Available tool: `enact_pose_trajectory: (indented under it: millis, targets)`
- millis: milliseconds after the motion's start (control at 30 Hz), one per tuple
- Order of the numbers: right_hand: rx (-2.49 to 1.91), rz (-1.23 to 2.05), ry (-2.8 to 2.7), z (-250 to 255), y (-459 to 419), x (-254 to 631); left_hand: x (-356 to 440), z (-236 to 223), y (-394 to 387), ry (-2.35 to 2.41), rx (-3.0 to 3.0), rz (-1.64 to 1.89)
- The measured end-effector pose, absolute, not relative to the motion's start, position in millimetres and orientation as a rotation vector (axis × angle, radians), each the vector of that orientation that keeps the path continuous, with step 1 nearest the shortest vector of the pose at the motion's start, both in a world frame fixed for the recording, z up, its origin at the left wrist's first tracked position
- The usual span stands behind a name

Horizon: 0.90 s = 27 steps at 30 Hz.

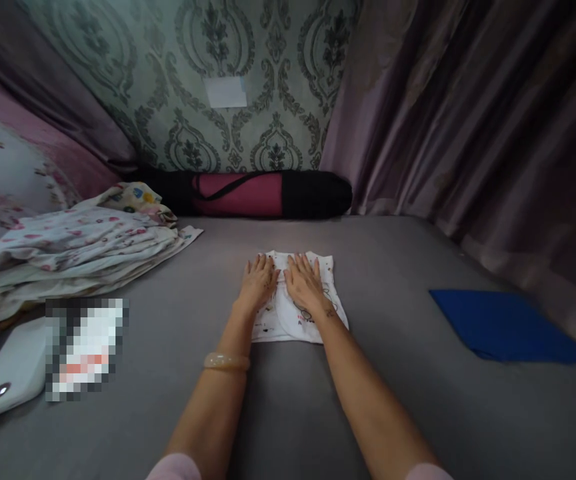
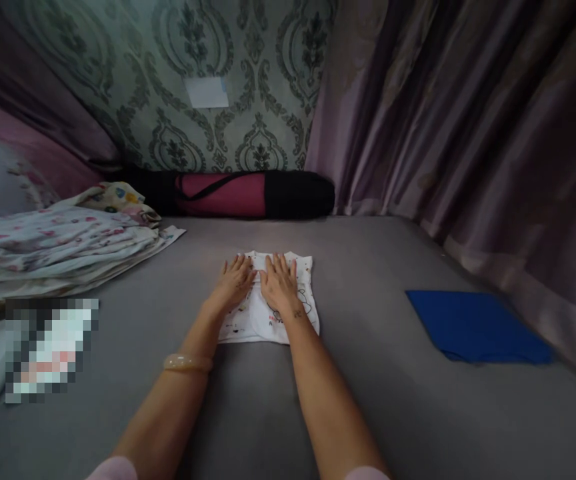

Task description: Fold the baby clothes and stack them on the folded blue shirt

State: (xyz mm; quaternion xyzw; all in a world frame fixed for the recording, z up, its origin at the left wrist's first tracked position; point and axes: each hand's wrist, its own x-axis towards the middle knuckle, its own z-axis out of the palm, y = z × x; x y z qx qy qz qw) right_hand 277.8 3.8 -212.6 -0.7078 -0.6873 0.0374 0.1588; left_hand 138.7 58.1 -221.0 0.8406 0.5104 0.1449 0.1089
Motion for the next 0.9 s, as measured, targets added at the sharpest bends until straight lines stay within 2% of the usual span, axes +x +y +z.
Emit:
enact_pose_trajectory:
  millis: [233, 433, 633, 800, 900]
  targets:
    - [-2.167, 0.212, -1.861, -217, 5, 286, 138, -223, 59, 1.551, 2.3, 0.346]
    - [-2.266, -0.012, -1.59, -212, 3, 303, 132, -226, 62, 1.598, 2.334, 0.437]
    - [-2.349, 0.177, -1.583, -221, 2, 313, 129, -235, 66, 1.619, 2.243, 0.395]
    - [-2.323, 0.418, -1.521, -200, 0, 323, 123, -223, 70, 1.564, 2.106, 0.497]
    - [-2.298, 0.378, -1.616, -188, -15, 322, 114, -212, 59, 1.565, 2.171, 0.43]
